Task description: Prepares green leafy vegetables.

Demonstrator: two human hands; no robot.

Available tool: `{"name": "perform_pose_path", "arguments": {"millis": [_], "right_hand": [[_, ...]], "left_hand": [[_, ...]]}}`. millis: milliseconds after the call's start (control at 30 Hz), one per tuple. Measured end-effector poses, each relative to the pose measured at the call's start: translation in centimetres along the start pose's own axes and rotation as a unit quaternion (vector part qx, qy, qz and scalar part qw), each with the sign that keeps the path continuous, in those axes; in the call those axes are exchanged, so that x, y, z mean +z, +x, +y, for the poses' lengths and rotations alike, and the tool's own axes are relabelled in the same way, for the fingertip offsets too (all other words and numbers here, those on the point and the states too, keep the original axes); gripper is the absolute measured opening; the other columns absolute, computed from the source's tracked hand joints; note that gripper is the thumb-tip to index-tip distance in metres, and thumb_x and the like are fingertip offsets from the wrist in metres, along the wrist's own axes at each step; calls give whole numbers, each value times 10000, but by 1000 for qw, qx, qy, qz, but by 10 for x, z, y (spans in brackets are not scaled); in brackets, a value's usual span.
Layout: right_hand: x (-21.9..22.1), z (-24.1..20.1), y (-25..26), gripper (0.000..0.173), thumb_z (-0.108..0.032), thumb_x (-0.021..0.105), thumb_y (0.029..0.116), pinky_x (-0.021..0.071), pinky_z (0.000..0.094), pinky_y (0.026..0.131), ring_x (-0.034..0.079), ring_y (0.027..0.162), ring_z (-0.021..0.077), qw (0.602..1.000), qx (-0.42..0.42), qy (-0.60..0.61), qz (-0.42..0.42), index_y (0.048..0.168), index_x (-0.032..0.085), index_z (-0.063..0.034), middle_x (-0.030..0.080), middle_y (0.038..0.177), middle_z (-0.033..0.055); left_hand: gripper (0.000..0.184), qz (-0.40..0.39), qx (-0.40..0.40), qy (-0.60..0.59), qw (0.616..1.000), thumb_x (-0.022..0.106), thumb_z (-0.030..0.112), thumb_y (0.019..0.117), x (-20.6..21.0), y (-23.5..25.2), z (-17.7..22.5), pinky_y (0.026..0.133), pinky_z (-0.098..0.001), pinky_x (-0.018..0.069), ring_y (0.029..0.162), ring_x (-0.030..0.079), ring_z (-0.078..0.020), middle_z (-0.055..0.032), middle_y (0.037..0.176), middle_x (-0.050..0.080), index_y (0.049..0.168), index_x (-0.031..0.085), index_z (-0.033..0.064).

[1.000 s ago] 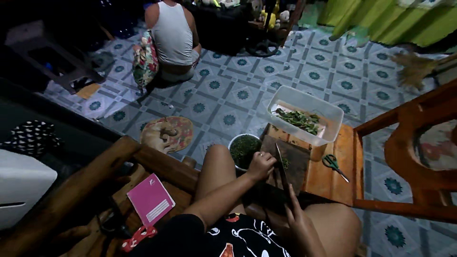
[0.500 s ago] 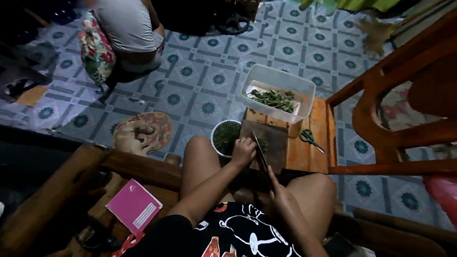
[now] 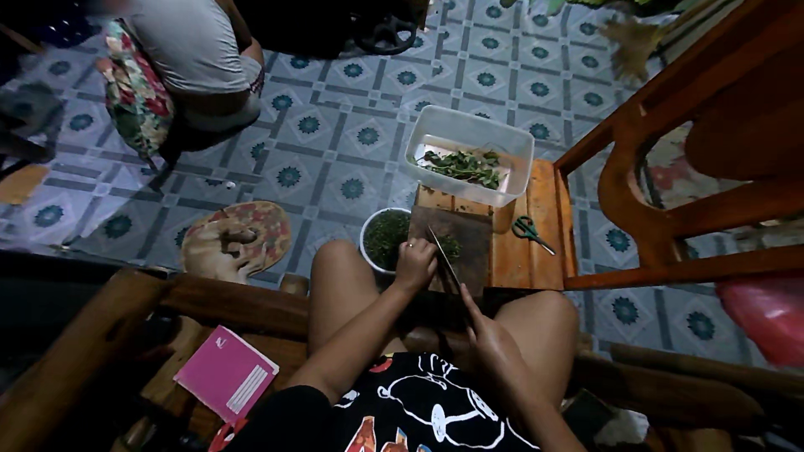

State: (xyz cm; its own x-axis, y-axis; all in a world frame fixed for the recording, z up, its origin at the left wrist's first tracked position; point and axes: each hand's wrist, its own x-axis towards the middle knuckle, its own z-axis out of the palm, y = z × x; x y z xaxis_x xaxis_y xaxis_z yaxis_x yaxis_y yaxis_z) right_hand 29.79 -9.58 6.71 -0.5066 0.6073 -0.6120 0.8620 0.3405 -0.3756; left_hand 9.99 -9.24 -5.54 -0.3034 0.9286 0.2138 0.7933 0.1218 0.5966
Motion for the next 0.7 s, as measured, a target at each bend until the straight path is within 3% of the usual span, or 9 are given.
{"name": "perform_pose_path", "arguments": {"millis": [233, 400, 700], "right_hand": [[6, -6, 26, 734, -119, 402, 1078, 518, 557, 956, 676, 1089, 401, 1000, 13, 2, -16, 1659, -14, -287, 675, 1216, 228], [1, 6, 21, 666, -159, 376, 1100, 499, 578, 978, 676, 1092, 420, 998, -27, 63, 3, 1664, 31, -249, 666, 1254, 253], [6, -9, 11, 750, -114, 421, 1078, 519, 557, 952, 674, 1093, 403, 999, 26, -27, -32, 1658, -16, -304, 675, 1201, 228]], "left_hand": [[186, -14, 8, 6, 1000, 680, 127, 945, -3, -3, -1, 1016, -597, 456, 1137, 649, -378, -173, 1132, 718, 1094, 768, 58], [193, 8, 17, -10, 1000, 699, 107, 919, -3, -6, -2, 1009, -607, 456, 1141, 643, -383, -173, 1141, 711, 1092, 777, 74], [135, 29, 30, -4, 999, 700, 88, 909, 3, -7, -8, 980, -594, 480, 1117, 655, -374, -156, 1101, 726, 1018, 769, 49]]}}
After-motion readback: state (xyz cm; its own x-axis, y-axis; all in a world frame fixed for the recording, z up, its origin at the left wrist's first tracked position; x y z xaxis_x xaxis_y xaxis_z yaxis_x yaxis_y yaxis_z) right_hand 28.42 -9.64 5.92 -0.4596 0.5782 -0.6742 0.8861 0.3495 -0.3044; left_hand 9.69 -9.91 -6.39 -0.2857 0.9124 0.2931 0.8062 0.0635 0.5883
